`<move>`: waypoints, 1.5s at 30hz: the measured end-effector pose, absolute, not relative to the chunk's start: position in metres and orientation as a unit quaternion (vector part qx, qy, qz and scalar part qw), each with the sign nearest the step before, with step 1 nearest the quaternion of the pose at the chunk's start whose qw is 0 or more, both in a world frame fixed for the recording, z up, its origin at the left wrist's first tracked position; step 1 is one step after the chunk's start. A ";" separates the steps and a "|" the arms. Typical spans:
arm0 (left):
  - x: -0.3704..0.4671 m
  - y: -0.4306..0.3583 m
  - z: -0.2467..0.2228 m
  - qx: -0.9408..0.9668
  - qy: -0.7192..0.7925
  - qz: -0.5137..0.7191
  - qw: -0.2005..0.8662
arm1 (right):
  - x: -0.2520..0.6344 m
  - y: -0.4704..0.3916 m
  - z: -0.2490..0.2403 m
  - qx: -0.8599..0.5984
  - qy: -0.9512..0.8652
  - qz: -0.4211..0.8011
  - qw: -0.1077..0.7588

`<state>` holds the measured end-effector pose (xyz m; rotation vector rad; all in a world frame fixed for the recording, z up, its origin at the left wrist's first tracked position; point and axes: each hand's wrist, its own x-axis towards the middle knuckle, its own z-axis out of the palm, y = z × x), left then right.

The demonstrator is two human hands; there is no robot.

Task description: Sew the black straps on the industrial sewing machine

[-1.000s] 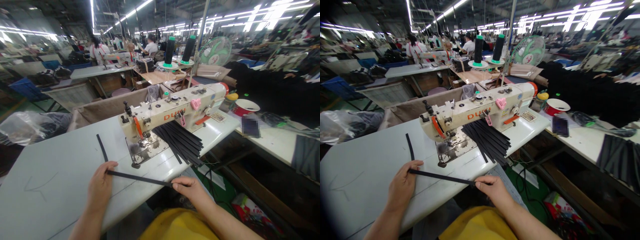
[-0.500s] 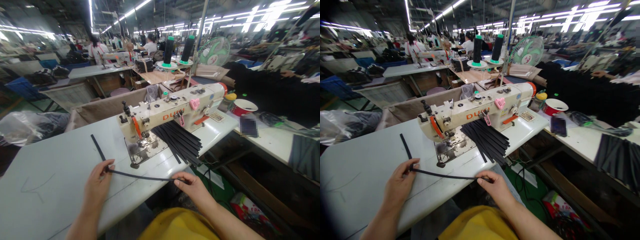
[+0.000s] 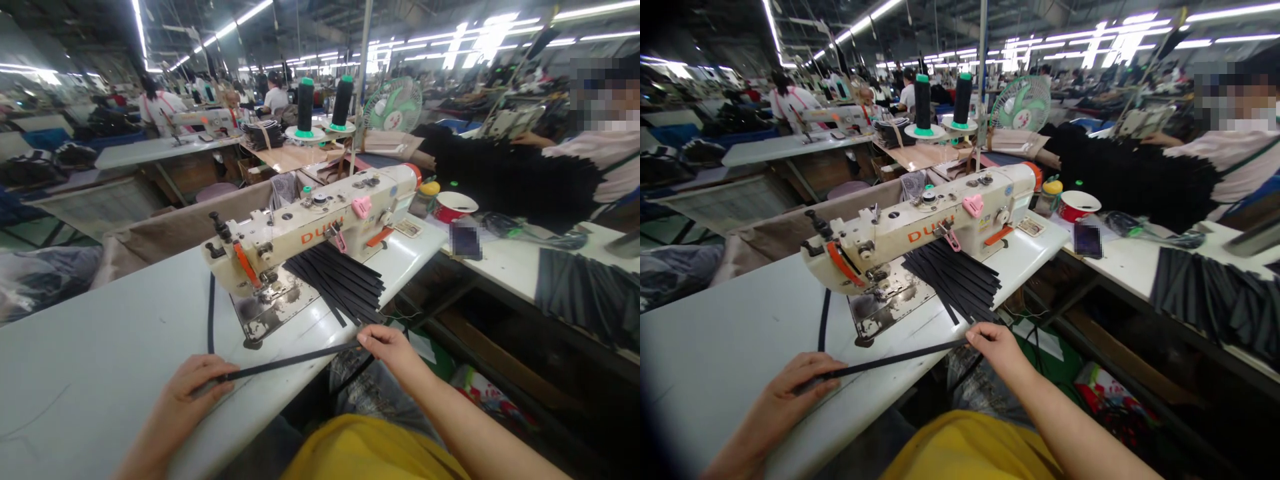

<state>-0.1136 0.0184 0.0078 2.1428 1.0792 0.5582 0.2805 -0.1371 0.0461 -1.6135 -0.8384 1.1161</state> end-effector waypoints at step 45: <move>-0.085 0.003 0.028 0.840 0.465 0.258 0.106 | 0.278 -0.137 0.042 -0.640 -0.391 0.477 0.459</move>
